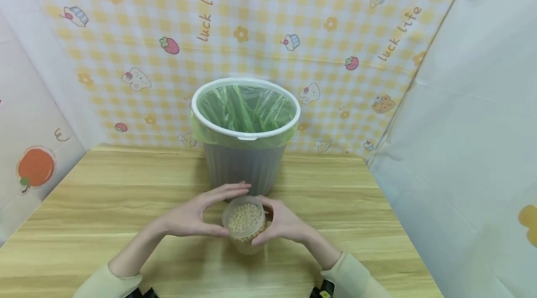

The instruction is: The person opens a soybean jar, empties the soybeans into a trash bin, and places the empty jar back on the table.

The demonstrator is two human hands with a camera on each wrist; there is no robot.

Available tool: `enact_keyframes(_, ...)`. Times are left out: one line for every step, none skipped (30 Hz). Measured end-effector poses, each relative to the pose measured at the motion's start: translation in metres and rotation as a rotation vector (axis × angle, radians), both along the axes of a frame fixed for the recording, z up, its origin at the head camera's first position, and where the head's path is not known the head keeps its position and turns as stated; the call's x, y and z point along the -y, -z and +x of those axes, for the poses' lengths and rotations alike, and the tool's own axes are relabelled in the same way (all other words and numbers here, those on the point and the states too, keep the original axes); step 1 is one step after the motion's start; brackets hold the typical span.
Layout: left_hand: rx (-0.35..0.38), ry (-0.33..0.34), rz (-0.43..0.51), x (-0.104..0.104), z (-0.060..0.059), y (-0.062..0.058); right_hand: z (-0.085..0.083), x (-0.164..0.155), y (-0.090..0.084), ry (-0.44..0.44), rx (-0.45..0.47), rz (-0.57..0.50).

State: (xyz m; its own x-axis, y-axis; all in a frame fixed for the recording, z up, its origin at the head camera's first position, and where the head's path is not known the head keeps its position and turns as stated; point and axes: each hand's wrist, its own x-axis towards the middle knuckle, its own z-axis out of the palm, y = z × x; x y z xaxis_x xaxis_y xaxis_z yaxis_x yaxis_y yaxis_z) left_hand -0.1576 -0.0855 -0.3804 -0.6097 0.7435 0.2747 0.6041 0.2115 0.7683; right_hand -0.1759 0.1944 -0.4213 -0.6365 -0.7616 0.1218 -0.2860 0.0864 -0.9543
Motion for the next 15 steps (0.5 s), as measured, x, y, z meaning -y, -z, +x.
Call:
enact_keyframes(0.011,0.03,-0.012,0.001,-0.002,0.0,-0.001,-0.001,0.001,-0.032,-0.002,0.007)
enact_keyframes(0.021,0.054,-0.024,0.002,-0.003,0.0,-0.003,-0.001,0.002,-0.062,-0.005,0.014)
enact_keyframes(0.032,0.074,-0.034,0.002,-0.003,0.001,-0.003,-0.001,0.002,-0.087,-0.006,0.023)
enact_keyframes(0.04,0.091,-0.037,0.001,-0.003,0.002,-0.003,-0.002,0.002,-0.105,-0.01,0.031)
enact_keyframes(0.057,0.101,-0.041,0.0,-0.003,0.003,-0.003,-0.002,0.002,-0.123,-0.009,0.034)
enact_keyframes(0.062,0.108,-0.04,-0.001,-0.003,0.005,-0.003,-0.002,0.003,-0.139,-0.006,0.032)
enact_keyframes(0.074,0.108,-0.035,-0.003,-0.002,0.006,-0.003,-0.002,0.003,-0.144,-0.007,0.034)
enact_keyframes(0.064,0.103,-0.026,-0.005,-0.001,0.008,-0.003,-0.002,0.003,-0.143,-0.019,0.037)
enact_keyframes(0.054,0.097,-0.014,-0.007,-0.001,0.01,-0.002,-0.002,0.003,-0.131,-0.035,0.042)
enact_keyframes(0.03,0.084,-0.001,-0.009,0.0,0.013,-0.002,-0.001,0.004,-0.115,-0.065,0.049)
enact_keyframes(-0.001,0.069,0.013,-0.012,0.001,0.015,-0.001,-0.001,0.004,-0.093,-0.099,0.057)
enact_keyframes(-0.046,0.048,0.026,-0.015,0.002,0.017,-0.001,0.0,0.004,-0.061,-0.137,0.07)
enact_keyframes(-0.088,0.025,0.041,-0.017,0.003,0.019,0.0,0.002,0.005,-0.029,-0.185,0.085)
enact_keyframes(-0.133,-0.001,0.054,-0.019,0.003,0.02,0.0,0.003,0.005,0.005,-0.228,0.099)
enact_keyframes(-0.168,-0.03,0.066,-0.022,0.004,0.022,0.001,0.004,0.005,0.042,-0.264,0.112)
